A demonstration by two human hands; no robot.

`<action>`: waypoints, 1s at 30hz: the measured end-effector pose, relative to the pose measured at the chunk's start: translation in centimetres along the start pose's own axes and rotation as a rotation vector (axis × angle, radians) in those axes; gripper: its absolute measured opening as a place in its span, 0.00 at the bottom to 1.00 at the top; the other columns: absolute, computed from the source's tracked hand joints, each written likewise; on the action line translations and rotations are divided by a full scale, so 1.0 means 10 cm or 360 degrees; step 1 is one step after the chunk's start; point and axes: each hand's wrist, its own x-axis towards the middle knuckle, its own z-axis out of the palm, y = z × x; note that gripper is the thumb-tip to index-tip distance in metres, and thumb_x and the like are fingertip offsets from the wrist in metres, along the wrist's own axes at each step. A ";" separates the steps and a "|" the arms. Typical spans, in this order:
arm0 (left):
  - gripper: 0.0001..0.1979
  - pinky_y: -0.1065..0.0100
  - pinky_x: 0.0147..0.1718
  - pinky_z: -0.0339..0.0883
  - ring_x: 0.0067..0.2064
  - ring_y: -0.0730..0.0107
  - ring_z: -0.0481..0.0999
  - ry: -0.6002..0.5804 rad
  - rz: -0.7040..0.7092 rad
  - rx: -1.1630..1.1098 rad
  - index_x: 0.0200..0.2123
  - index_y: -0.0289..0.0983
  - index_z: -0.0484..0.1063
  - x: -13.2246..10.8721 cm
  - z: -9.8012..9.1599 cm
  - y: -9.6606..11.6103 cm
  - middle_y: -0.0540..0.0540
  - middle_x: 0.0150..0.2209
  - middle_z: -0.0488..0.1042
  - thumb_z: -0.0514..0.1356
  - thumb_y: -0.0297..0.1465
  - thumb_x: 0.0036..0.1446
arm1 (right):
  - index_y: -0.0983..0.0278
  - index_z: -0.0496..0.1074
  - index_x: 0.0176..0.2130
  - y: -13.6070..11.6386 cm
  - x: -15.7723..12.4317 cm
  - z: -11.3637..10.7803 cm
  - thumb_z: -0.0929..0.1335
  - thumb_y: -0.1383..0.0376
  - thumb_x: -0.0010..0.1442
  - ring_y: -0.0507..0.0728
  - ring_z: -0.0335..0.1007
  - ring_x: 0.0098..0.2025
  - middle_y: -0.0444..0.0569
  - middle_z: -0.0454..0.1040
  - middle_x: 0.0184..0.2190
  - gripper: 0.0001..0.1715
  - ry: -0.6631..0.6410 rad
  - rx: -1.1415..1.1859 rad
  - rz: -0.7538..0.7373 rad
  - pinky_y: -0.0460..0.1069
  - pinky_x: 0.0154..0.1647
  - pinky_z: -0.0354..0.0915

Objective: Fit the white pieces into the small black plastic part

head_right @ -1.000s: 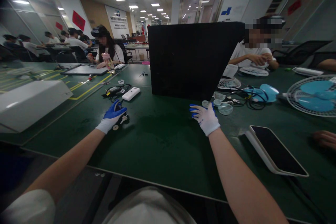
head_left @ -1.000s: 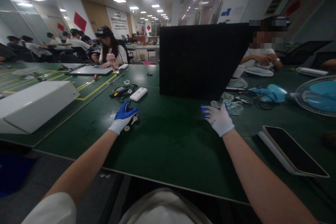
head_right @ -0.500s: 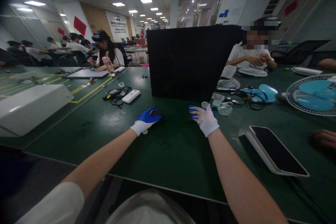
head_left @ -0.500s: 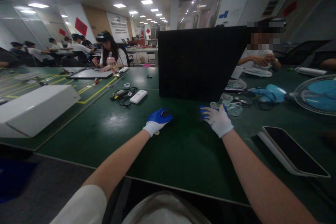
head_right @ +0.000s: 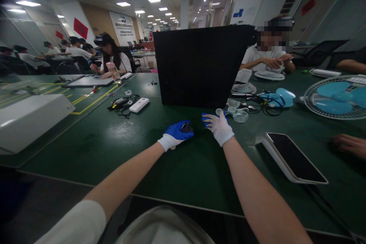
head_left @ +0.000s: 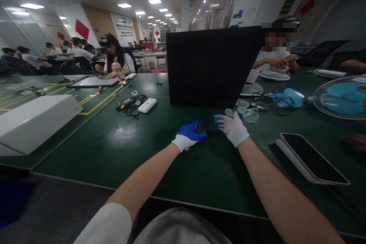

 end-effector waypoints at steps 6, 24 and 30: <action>0.40 0.50 0.60 0.65 0.60 0.52 0.74 0.0156 -0.0001 -0.0341 0.66 0.45 0.64 0.01 -0.01 -0.03 0.39 0.59 0.74 0.67 0.51 0.52 | 0.64 0.80 0.41 -0.03 0.00 0.05 0.42 0.40 0.68 0.61 0.78 0.38 0.58 0.82 0.37 0.52 0.0091 -0.0153 0.0026 0.52 0.34 0.75; 0.42 0.59 0.46 0.77 0.44 0.57 0.82 -0.0064 -0.0547 -0.1153 0.57 0.37 0.72 -0.15 -0.24 0.03 0.35 0.49 0.81 0.48 0.65 0.57 | 0.53 0.82 0.44 0.23 -0.62 0.97 0.75 0.59 0.57 0.69 0.72 0.59 0.48 0.81 0.48 0.13 0.0161 -0.0924 -0.0800 0.69 0.67 0.59; 0.33 0.59 0.50 0.74 0.48 0.56 0.81 -0.0128 -0.0360 -0.0978 0.52 0.38 0.77 -0.28 -0.53 -0.02 0.39 0.46 0.82 0.54 0.58 0.61 | 0.55 0.81 0.43 0.25 -0.60 0.92 0.77 0.58 0.55 0.66 0.77 0.51 0.51 0.81 0.45 0.14 0.0031 -0.0645 -0.0606 0.65 0.58 0.70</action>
